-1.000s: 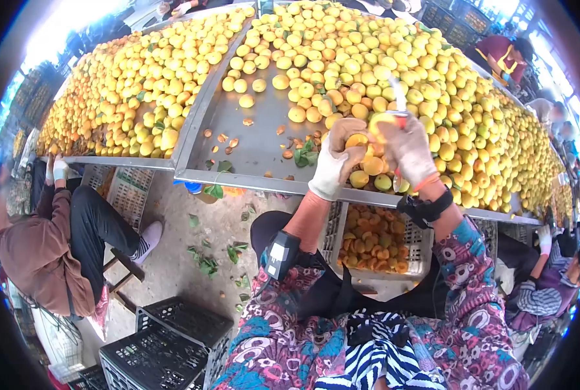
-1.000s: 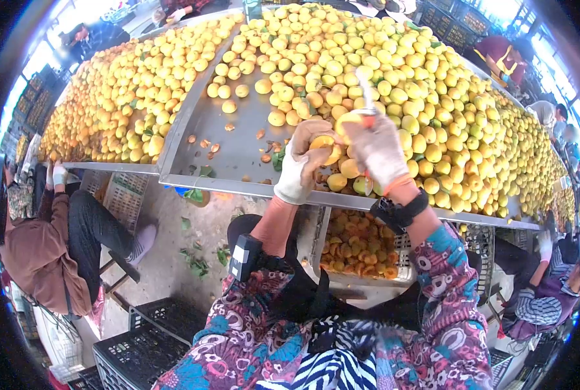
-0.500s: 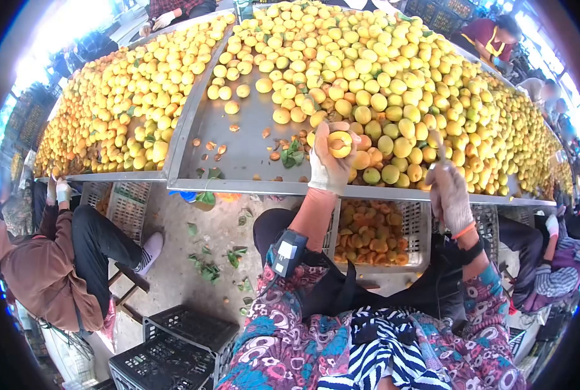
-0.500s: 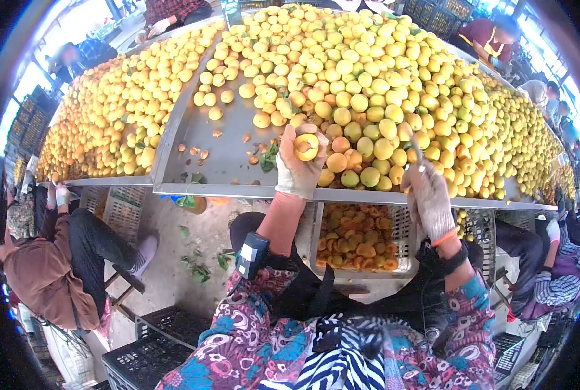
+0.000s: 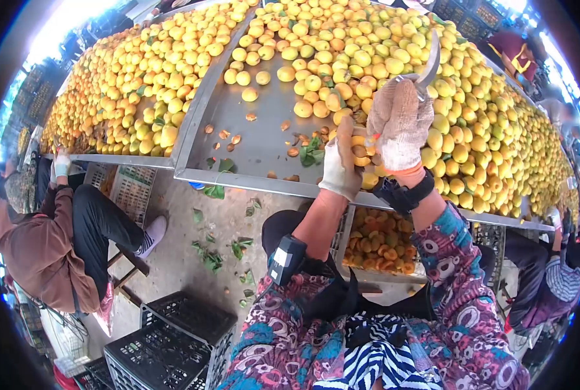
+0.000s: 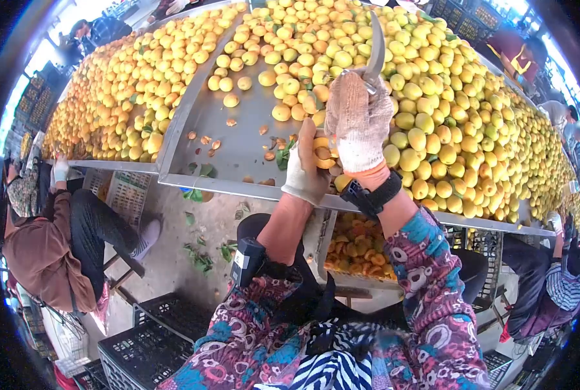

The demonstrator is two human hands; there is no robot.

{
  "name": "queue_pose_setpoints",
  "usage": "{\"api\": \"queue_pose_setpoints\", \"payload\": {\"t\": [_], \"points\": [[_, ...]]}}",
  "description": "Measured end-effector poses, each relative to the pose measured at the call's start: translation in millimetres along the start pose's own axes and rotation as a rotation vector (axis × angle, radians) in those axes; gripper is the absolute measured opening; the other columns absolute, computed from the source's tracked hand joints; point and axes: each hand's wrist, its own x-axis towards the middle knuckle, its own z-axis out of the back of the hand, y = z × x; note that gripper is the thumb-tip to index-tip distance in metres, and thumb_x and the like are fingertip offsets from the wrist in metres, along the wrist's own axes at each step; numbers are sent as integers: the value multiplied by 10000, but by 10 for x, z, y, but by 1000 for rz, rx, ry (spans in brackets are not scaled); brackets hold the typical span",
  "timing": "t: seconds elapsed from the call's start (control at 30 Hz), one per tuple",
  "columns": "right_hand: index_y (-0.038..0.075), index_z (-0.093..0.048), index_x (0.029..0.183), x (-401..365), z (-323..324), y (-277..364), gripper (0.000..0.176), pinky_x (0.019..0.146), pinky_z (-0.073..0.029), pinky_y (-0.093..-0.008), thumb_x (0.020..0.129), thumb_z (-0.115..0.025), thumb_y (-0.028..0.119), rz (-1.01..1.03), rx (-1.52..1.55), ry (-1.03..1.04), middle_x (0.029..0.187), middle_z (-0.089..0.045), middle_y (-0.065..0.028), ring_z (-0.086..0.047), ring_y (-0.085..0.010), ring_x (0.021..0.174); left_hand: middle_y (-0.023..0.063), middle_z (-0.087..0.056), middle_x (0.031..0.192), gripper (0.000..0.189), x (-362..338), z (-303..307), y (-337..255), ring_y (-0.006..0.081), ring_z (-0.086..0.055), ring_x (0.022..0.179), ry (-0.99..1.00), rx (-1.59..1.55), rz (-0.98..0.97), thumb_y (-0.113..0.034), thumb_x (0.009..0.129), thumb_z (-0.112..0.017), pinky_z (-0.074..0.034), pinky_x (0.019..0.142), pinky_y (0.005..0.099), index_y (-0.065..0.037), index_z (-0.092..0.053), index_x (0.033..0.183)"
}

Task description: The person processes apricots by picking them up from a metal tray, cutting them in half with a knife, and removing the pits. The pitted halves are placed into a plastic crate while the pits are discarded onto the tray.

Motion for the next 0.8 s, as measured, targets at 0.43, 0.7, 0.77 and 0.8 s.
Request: {"api": "queue_pose_setpoints", "payload": {"t": [0.43, 0.7, 0.77, 0.8], "points": [[44, -571, 1060, -157, -157, -193, 177, 656, -517, -247, 967, -501, 177, -237, 244, -79, 851, -608, -30, -610, -136, 721, -28, -505, 652, 272, 124, 246, 233, 115, -501, 550, -233, 34, -28, -327, 898, -546, -397, 483, 266, -71, -584, 982], [136, -516, 813, 78, -5, -361, 309, 298, -210, -276, 983, -460, 388, -370, 190, -76, 470, -318, 30, -290, -111, 324, -6, -522, 667, 220, 73, 218, -13, 112, -499, 569, -56, 831, -385, -230, 894, -531, -410, 502, 270, -45, -602, 989], [145, -516, 815, 83, 85, -306, 309, 300, -204, -274, 980, -456, 399, -392, 197, -96, 468, -299, 38, -282, -109, 322, -9, -522, 655, 226, 63, 90, -26, 107, -506, 562, -117, 462, -69, -214, 895, -532, -413, 495, 262, -37, -611, 1012], [150, -513, 816, 68, 169, -235, 311, 300, -200, -277, 980, -449, 406, -400, 182, -113, 467, -290, 42, -274, -110, 319, -11, -524, 649, 230, 52, 9, 4, 105, -509, 555, -153, 245, 134, -205, 896, -531, -413, 488, 257, -33, -615, 1024]]}}
